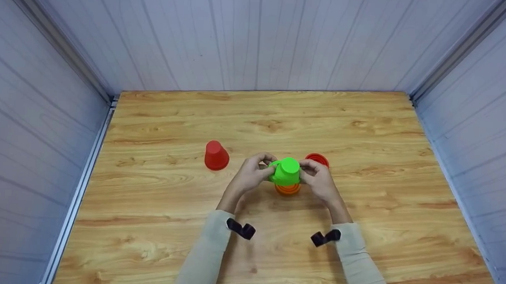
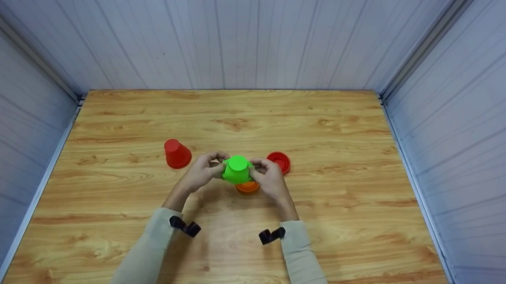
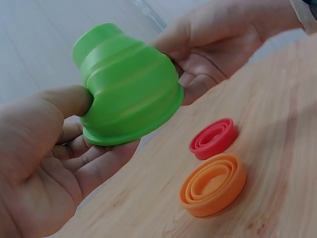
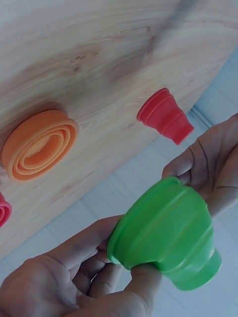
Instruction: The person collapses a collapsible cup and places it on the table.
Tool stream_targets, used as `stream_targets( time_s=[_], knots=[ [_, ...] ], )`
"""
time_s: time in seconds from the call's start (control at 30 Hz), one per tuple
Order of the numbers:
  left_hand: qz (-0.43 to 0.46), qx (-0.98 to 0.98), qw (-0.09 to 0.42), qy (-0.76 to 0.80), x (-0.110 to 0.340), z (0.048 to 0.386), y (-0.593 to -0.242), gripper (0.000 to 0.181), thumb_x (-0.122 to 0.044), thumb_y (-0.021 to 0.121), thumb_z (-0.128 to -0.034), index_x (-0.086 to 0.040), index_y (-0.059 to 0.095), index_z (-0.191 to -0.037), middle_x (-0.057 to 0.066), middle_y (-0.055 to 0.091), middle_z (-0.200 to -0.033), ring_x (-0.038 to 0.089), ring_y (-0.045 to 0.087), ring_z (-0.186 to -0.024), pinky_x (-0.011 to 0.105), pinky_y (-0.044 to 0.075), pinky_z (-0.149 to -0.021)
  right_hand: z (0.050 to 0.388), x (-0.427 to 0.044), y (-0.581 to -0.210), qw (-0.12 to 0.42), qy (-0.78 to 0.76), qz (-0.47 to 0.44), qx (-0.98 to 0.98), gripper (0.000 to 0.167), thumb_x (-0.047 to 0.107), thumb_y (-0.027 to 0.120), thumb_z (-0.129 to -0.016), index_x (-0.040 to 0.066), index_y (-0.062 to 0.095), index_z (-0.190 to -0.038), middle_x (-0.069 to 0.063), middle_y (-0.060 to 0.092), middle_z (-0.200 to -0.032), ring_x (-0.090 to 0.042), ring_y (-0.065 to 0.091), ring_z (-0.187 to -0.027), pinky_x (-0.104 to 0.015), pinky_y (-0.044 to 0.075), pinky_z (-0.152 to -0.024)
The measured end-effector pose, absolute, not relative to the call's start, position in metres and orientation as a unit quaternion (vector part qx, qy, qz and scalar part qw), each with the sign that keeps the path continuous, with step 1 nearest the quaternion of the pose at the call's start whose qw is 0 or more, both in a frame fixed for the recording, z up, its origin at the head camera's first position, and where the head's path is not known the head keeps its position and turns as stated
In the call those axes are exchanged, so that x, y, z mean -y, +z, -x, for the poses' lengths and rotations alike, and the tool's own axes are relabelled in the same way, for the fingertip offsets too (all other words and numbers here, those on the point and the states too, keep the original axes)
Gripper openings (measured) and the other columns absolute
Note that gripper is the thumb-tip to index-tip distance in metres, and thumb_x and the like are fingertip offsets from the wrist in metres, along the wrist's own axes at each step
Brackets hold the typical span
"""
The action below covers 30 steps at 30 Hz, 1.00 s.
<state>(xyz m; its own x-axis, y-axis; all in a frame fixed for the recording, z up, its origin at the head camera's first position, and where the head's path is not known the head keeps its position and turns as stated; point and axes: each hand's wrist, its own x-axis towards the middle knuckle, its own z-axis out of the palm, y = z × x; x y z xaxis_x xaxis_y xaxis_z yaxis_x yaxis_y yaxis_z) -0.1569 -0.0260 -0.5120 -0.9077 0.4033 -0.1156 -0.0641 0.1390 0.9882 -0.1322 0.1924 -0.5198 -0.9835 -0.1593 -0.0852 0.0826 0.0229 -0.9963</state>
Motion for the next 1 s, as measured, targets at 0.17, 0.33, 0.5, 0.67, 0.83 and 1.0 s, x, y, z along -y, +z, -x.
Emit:
stream_targets(
  time_s=[0.17,0.33,0.5,0.67,0.83,1.0],
  knots=[
    [-0.097,-0.644,0.228,0.723,0.032,0.156,-0.515,0.035,-0.009,0.06,-0.0908,0.0,0.054,-0.124,0.007,0.051,-0.104,0.016,0.058,-0.092,0.033,0.055,-0.082,0.132,-0.191,-0.52,0.078,-0.705,0.027,-0.704,0.028,0.004,0.061,-0.092,-0.01,0.059,-0.116,-0.002,0.066,-0.097,-0.011,0.066,-0.086,-0.026,0.058,-0.072],
    [-0.114,-0.562,0.263,0.776,0.038,0.155,-0.514,0.055,0.001,0.06,-0.0868,0.0,0.04,-0.138,0.006,0.047,-0.11,0.016,0.054,-0.097,0.035,0.054,-0.089,0.133,-0.195,-0.517,0.107,-0.732,0.036,-0.672,0.038,0.015,0.063,-0.093,-0.006,0.056,-0.123,-0.003,0.066,-0.107,-0.014,0.065,-0.097,-0.03,0.057,-0.082],
    [-0.124,-0.511,0.256,0.812,0.041,0.155,-0.514,0.059,0.004,0.055,-0.0883,0.006,0.031,-0.142,0.007,0.048,-0.117,0.016,0.054,-0.105,0.025,0.052,-0.087,0.132,-0.199,-0.515,0.159,-0.774,0.072,-0.609,0.046,0.015,0.063,-0.092,-0.005,0.049,-0.131,-0.005,0.062,-0.119,-0.016,0.062,-0.108,-0.032,0.054,-0.09],
    [-0.138,-0.482,0.263,0.824,0.043,0.154,-0.514,0.064,0.007,0.054,-0.0867,0.009,0.025,-0.144,0.012,0.043,-0.133,0.019,0.05,-0.117,0.025,0.049,-0.094,0.132,-0.201,-0.516,0.186,-0.809,0.087,-0.551,0.043,0.006,0.062,-0.092,-0.001,0.048,-0.132,-0.008,0.057,-0.122,-0.019,0.061,-0.11,-0.037,0.052,-0.095],
    [-0.138,-0.497,0.26,0.816,0.043,0.155,-0.515,0.063,0.009,0.056,-0.0869,0.005,0.031,-0.144,0.013,0.042,-0.132,0.021,0.053,-0.116,0.029,0.051,-0.093,0.132,-0.202,-0.518,0.189,-0.821,0.087,-0.531,0.042,0.002,0.06,-0.091,0.0,0.048,-0.131,-0.008,0.057,-0.123,-0.02,0.06,-0.111,-0.038,0.051,-0.097],
    [-0.129,-0.529,0.254,0.8,0.041,0.156,-0.515,0.059,0.01,0.059,-0.086,0.001,0.039,-0.14,0.012,0.044,-0.12,0.02,0.059,-0.106,0.035,0.055,-0.09,0.132,-0.201,-0.516,0.179,-0.816,0.09,-0.542,0.041,0.0,0.059,-0.091,-0.002,0.047,-0.131,-0.008,0.06,-0.119,-0.018,0.06,-0.109,-0.035,0.053,-0.093]
  ],
)
